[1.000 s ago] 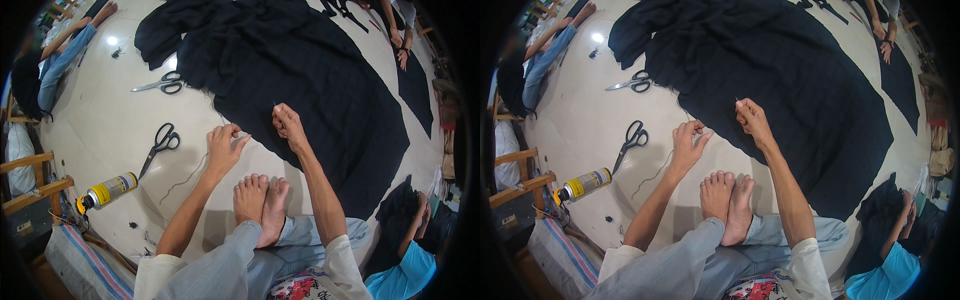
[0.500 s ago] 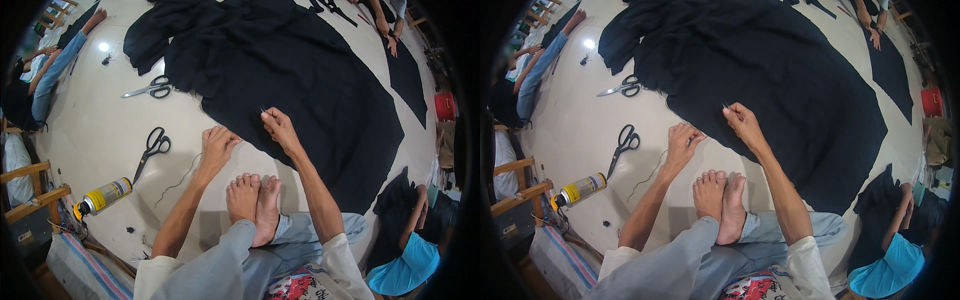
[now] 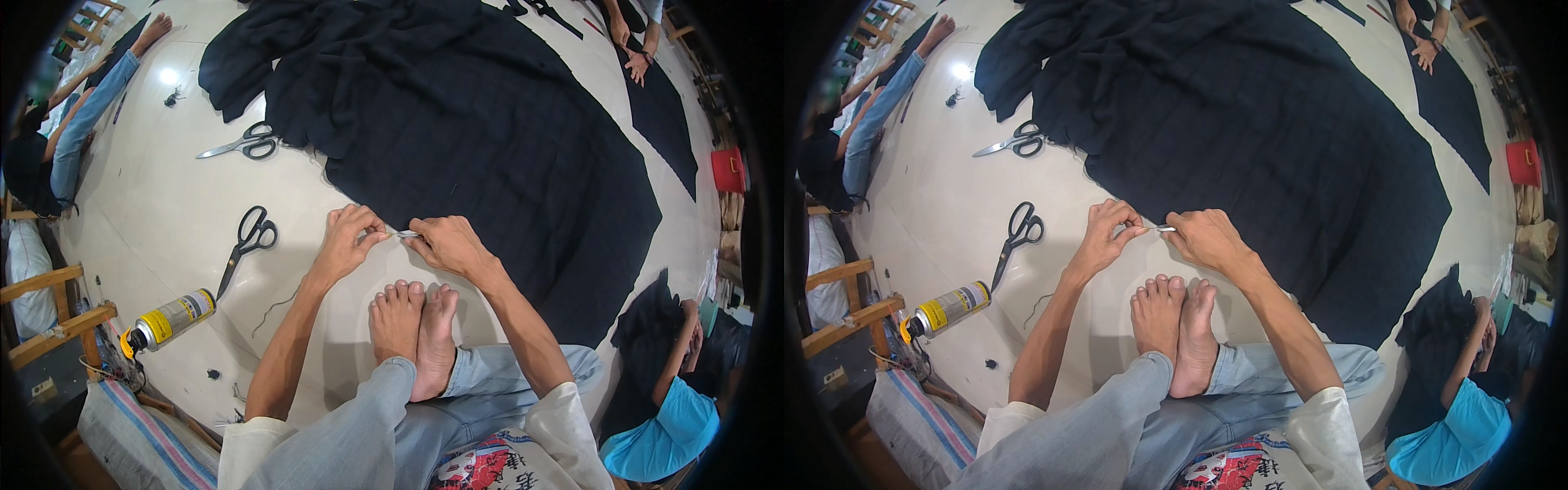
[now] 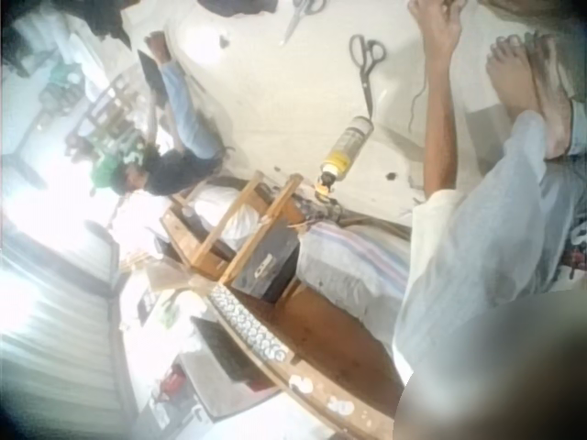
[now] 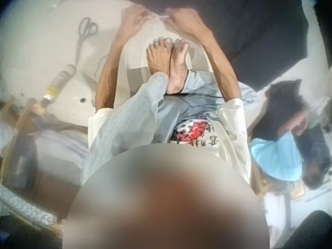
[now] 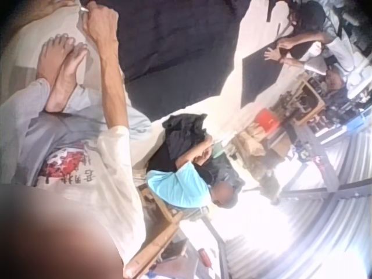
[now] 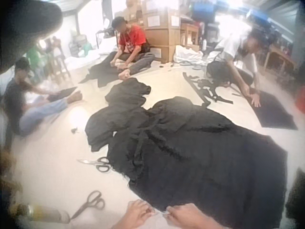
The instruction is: The person sits on the floor and uses small scissors to trim loose threads and edges from a large piece of black fabric. They repeatedly snip small sections along the fabric's perimeter while other people work nearby.
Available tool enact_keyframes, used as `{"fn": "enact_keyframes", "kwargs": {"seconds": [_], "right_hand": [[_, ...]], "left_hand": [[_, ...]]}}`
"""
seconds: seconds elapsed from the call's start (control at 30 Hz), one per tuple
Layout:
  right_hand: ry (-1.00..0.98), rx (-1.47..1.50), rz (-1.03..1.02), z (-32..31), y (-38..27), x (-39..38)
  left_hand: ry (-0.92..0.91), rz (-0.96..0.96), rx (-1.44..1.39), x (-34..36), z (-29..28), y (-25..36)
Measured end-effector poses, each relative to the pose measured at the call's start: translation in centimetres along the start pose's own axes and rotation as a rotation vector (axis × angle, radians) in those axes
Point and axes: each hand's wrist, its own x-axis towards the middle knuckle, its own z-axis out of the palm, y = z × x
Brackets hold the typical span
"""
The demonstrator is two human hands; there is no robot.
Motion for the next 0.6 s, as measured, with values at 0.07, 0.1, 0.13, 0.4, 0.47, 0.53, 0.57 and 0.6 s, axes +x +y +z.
{"fn": "enact_keyframes", "kwargs": {"seconds": [0.07,0.1,0.13,0.4,0.47,0.53,0.57,0.6], "right_hand": [[-0.022,-0.014,-0.001,0.3,0.2,0.1],[-0.027,-0.007,0.001,0.2,0.2,0.2],[-0.033,0.000,0.004,0.2,0.1,0.3],[0.155,0.106,0.079,-0.1,-1.5,0.4],[0.179,0.082,0.050,0.1,-2.0,1.4],[0.154,0.053,0.053,0.2,-2.6,2.5],[0.137,0.043,0.048,0.3,-2.7,3.0],[0.116,0.033,0.045,0.4,-2.6,3.3]], "left_hand": [[-0.016,-0.024,-0.021,-0.1,0.1,-0.3],[0.000,-0.028,-0.038,-0.1,0.0,-0.3],[0.017,-0.032,-0.054,-0.1,-0.1,-0.3],[0.257,-0.305,-0.442,-0.2,0.3,-0.7],[0.270,-0.319,-0.463,-0.2,0.4,-0.6],[0.265,-0.328,-0.479,-0.3,0.4,-0.7],[0.263,-0.333,-0.487,-0.3,0.4,-0.8],[0.259,-0.326,-0.483,-0.3,0.4,-0.7]]}}
